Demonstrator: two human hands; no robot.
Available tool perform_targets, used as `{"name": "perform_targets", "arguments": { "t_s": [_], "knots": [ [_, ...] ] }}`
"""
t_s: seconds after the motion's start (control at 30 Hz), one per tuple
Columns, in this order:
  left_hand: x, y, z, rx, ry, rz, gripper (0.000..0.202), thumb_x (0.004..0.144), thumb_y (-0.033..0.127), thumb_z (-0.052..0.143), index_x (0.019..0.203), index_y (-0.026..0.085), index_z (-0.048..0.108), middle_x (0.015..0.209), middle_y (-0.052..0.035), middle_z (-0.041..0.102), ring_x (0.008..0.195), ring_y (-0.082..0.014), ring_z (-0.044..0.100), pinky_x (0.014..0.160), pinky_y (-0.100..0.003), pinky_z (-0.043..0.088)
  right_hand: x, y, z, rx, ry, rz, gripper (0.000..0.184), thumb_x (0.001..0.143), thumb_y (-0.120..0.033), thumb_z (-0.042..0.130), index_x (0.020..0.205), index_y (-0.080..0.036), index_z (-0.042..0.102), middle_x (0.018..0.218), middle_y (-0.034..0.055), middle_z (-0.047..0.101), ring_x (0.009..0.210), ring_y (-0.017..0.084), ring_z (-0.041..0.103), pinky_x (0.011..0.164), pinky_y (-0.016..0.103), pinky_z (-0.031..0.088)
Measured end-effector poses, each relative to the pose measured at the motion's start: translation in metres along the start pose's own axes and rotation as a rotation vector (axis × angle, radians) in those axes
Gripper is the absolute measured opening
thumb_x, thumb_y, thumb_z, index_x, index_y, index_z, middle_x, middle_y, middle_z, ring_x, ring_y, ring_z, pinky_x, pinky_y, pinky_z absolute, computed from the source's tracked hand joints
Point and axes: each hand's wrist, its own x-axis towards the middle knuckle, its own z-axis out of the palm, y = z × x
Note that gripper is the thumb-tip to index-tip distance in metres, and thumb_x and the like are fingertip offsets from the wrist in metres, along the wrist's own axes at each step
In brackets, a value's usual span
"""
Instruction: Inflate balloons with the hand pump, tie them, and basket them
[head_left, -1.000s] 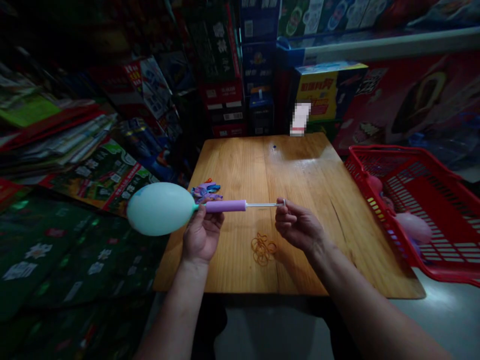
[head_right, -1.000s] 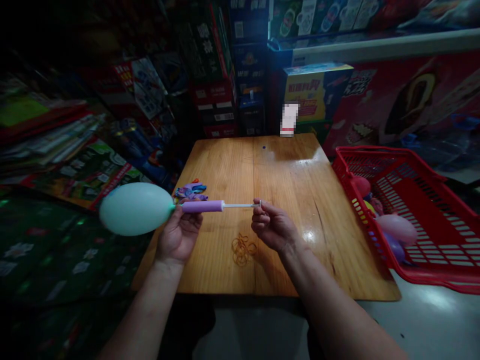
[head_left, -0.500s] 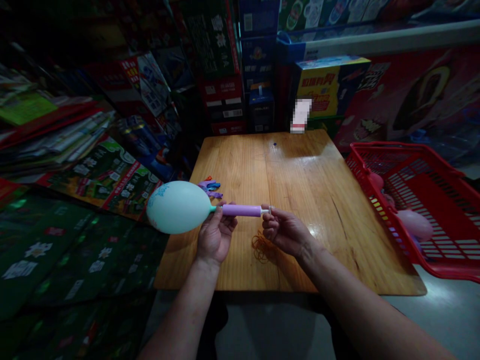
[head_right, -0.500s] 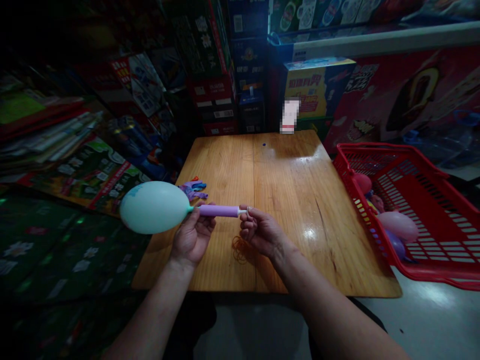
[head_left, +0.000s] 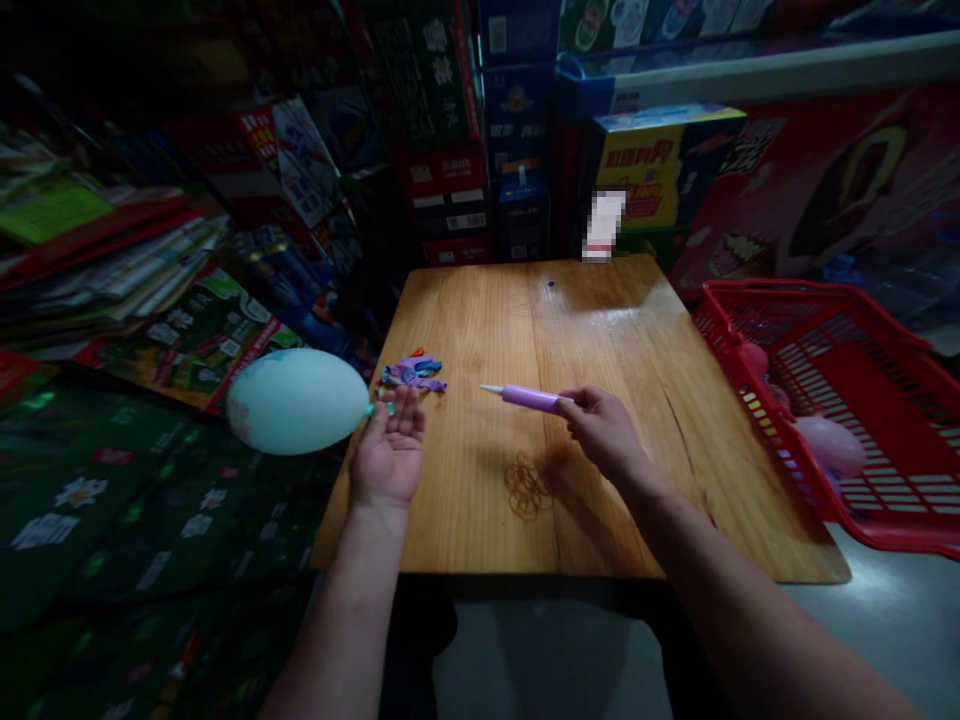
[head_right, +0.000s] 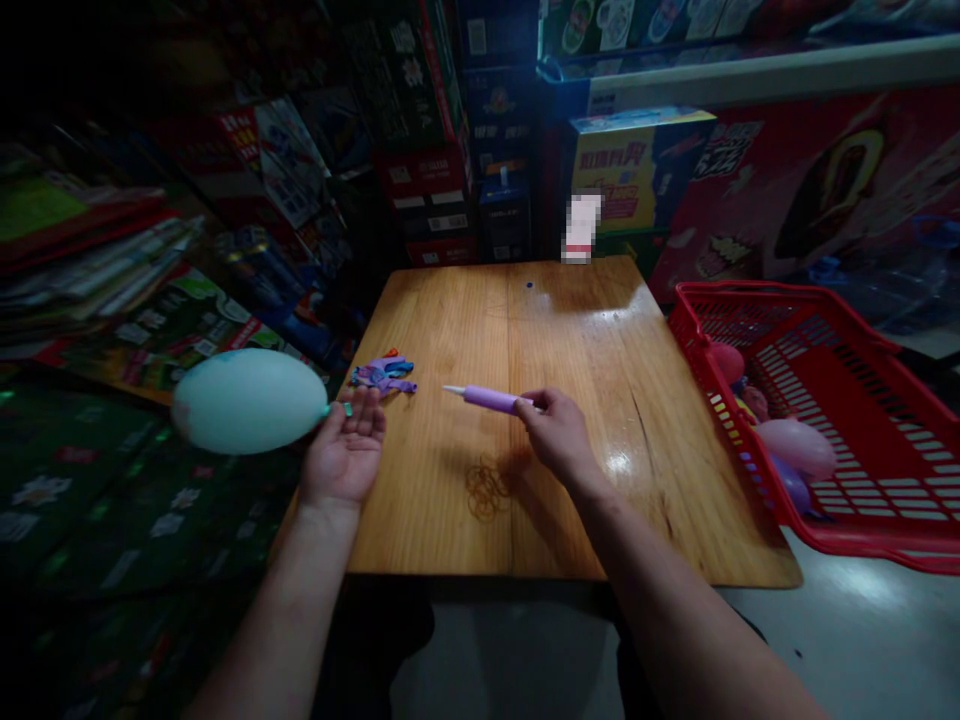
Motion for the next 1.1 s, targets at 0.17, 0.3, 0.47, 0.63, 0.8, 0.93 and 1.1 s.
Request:
{"name": "perform_targets", "arguments": {
  "t_s": [0.17,0.3,0.47,0.63,0.8,0.93,1.1],
  "knots": [
    [0.012,0.023,-0.008,-0.005,0.011,-0.011,0.015,0.095,0.019,0.052,0.094,0.017,0.066,0.103,-0.0055,0.074,0.104,-0.0167,0.068,0.085,-0.029,0.053,0.012,0.008,0.005,-0.189,0.046,-0.119,0.031,0.080,-0.039,0.065,0.099,-0.016,0.070,0.085,0.0064,0.070,0.074,0.018,0.063,0.067,0.030,0.048],
    [0.005,0.017,-0.008,-0.008,-0.022,-0.071,0.015,0.095,0.019,0.052,0.095,0.016,0.067,0.102,-0.0054,0.074,0.101,-0.0152,0.069,0.084,-0.028,0.053,0.008,0.009,0.024,-0.313,-0.006,-0.252,0.027,0.081,-0.033,0.065,0.102,-0.017,0.069,0.092,0.0079,0.070,0.081,0.020,0.063,0.074,0.032,0.047],
    [0.002,0.011,-0.010,0.008,-0.067,-0.136,0.013,0.093,0.019,0.055,0.096,0.016,0.067,0.107,-0.0071,0.073,0.104,-0.0157,0.068,0.085,-0.028,0.053,0.006,0.015,0.028,-0.567,-0.041,-0.389,0.030,0.078,-0.029,0.068,0.105,-0.017,0.067,0.096,0.0107,0.068,0.089,0.024,0.057,0.079,0.037,0.043],
    [-0.002,0.009,-0.012,0.019,-0.095,-0.149,0.011,0.092,0.018,0.057,0.095,0.016,0.067,0.107,-0.0069,0.073,0.104,-0.0161,0.068,0.083,-0.027,0.053,0.000,0.018,0.029,-0.665,-0.058,-0.483,0.033,0.075,-0.027,0.068,0.107,-0.017,0.065,0.097,0.0107,0.065,0.092,0.026,0.053,0.083,0.037,0.040],
    [-0.009,0.006,-0.017,0.041,-0.100,-0.171,0.011,0.091,0.018,0.058,0.097,0.015,0.068,0.104,-0.0066,0.074,0.102,-0.0160,0.069,0.082,-0.027,0.054,-0.004,0.018,0.028,-0.705,-0.084,-0.516,0.036,0.075,-0.029,0.068,0.109,-0.017,0.064,0.101,0.0116,0.063,0.095,0.027,0.052,0.084,0.038,0.040],
    [-0.015,0.002,-0.020,0.063,-0.110,-0.176,0.010,0.089,0.018,0.061,0.097,0.015,0.068,0.105,-0.0075,0.073,0.102,-0.0160,0.069,0.083,-0.027,0.054,-0.004,0.019,0.025,-0.686,-0.118,-0.527,0.048,0.073,-0.035,0.072,0.116,-0.016,0.061,0.111,0.0135,0.061,0.103,0.030,0.051,0.090,0.043,0.040],
    [-0.028,-0.005,-0.020,0.071,-0.114,-0.181,0.010,0.087,0.017,0.064,0.096,0.013,0.068,0.103,-0.0082,0.074,0.101,-0.0185,0.069,0.083,-0.029,0.054,-0.026,0.002,0.029,-0.559,0.031,-0.617,0.039,0.082,-0.030,0.065,0.118,-0.016,0.060,0.135,0.0192,0.049,0.122,0.034,0.044,0.102,0.050,0.035]
  ]
}}
